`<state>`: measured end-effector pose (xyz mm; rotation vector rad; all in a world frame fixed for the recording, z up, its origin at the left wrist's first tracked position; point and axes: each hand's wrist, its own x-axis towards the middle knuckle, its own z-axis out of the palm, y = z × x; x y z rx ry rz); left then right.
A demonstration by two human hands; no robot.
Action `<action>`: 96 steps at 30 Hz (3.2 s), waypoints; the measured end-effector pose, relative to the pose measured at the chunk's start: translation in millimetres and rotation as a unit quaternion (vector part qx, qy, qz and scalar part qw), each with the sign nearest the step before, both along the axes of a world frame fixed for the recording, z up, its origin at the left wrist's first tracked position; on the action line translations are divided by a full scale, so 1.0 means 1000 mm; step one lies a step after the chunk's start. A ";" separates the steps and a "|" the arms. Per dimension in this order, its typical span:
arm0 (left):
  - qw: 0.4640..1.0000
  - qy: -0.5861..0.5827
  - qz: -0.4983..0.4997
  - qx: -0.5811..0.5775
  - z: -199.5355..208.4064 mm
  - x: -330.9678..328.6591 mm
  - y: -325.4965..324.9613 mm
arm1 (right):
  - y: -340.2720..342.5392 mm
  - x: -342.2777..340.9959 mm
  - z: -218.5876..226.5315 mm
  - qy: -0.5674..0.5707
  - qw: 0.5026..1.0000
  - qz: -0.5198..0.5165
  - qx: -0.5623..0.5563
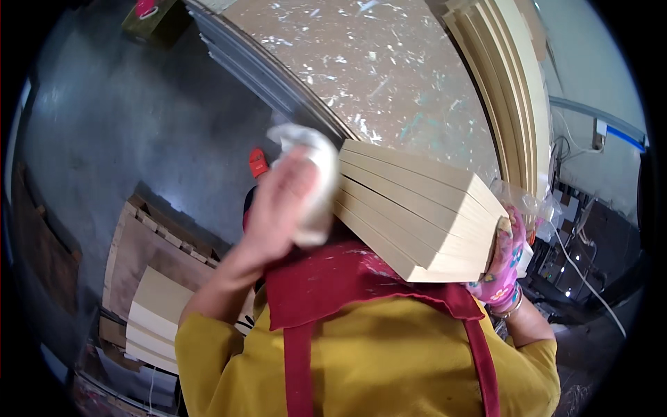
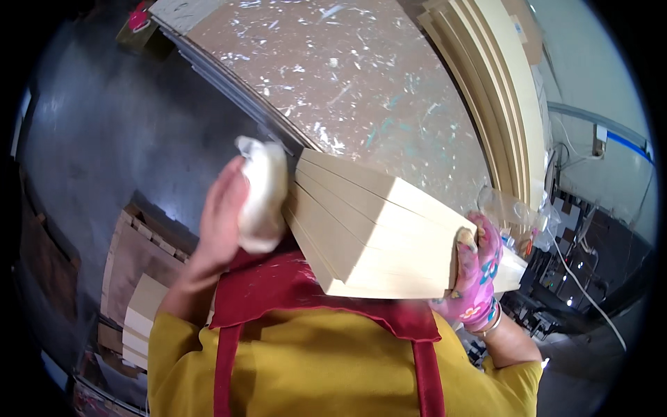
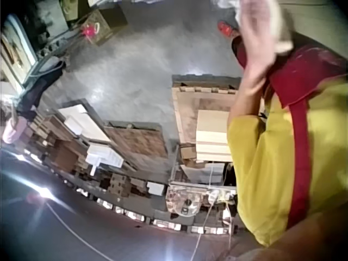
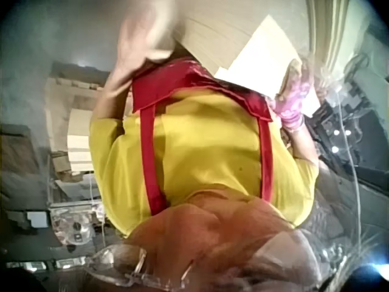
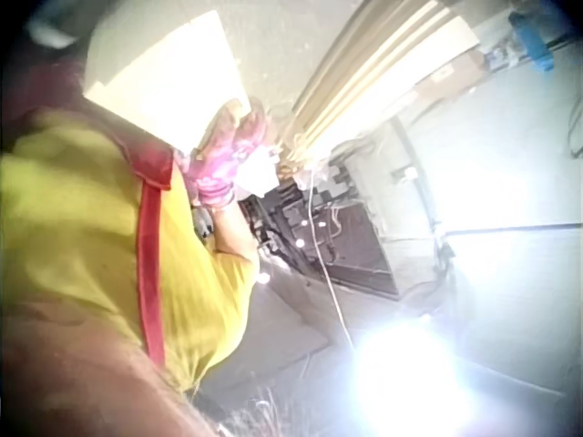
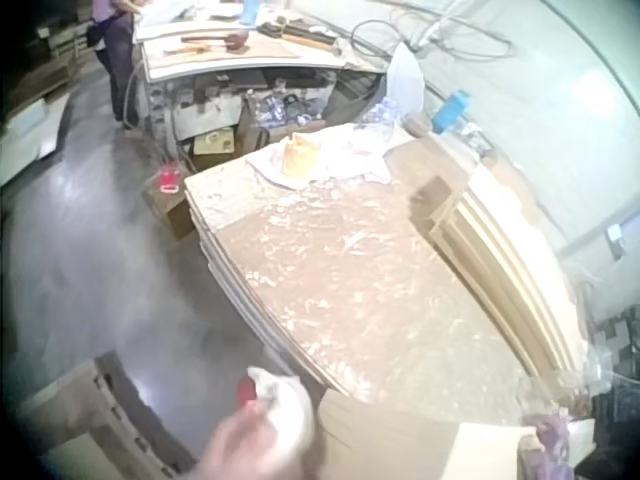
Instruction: The person wipes the surface of light-colored wooden planks with a white cloth. They repeatedly pick up a plastic bottle to pour liquid onto the cloth and continue wiping the wood. The person handles the planks one by one, wiping them and stacking them on the workbench.
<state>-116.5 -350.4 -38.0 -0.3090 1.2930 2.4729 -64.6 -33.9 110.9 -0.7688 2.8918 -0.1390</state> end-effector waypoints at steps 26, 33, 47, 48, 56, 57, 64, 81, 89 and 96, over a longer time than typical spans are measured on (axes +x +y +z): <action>0.603 0.535 -0.264 -0.529 -0.015 -0.256 0.132 | -0.031 -0.001 0.003 0.050 0.990 -0.050 -0.125; 0.171 0.578 -0.456 -0.654 0.064 -0.213 0.217 | -0.031 0.000 -0.026 0.080 0.982 -0.063 -0.162; 0.669 0.535 -0.482 -0.182 0.076 -0.058 0.553 | -0.022 -0.009 -0.006 -0.272 0.896 -0.174 -0.304; 0.680 0.514 -0.494 -0.173 0.070 -0.056 0.561 | -0.022 -0.008 -0.008 -0.276 0.897 -0.165 -0.304; 0.599 0.574 -0.529 -0.179 0.017 -0.089 0.539 | -0.045 0.010 -0.084 0.154 0.896 -0.066 -0.411; 0.595 0.586 -0.507 -0.213 0.028 -0.097 0.517 | -0.040 0.003 -0.061 0.122 0.941 -0.067 -0.309; 0.791 0.390 -0.458 -0.113 0.137 -0.190 0.322 | -0.040 0.005 -0.032 0.167 0.965 -0.106 -0.171; 0.085 0.609 -0.293 -0.732 0.117 -0.219 0.095 | -0.028 0.001 -0.013 0.120 0.978 -0.043 -0.164; 0.003 0.638 -0.323 -0.699 0.139 -0.219 0.127 | -0.029 0.000 -0.021 0.167 0.966 -0.059 -0.188; 0.004 0.638 -0.325 -0.698 0.149 -0.226 0.138 | -0.032 -0.001 -0.025 0.184 0.960 -0.080 -0.194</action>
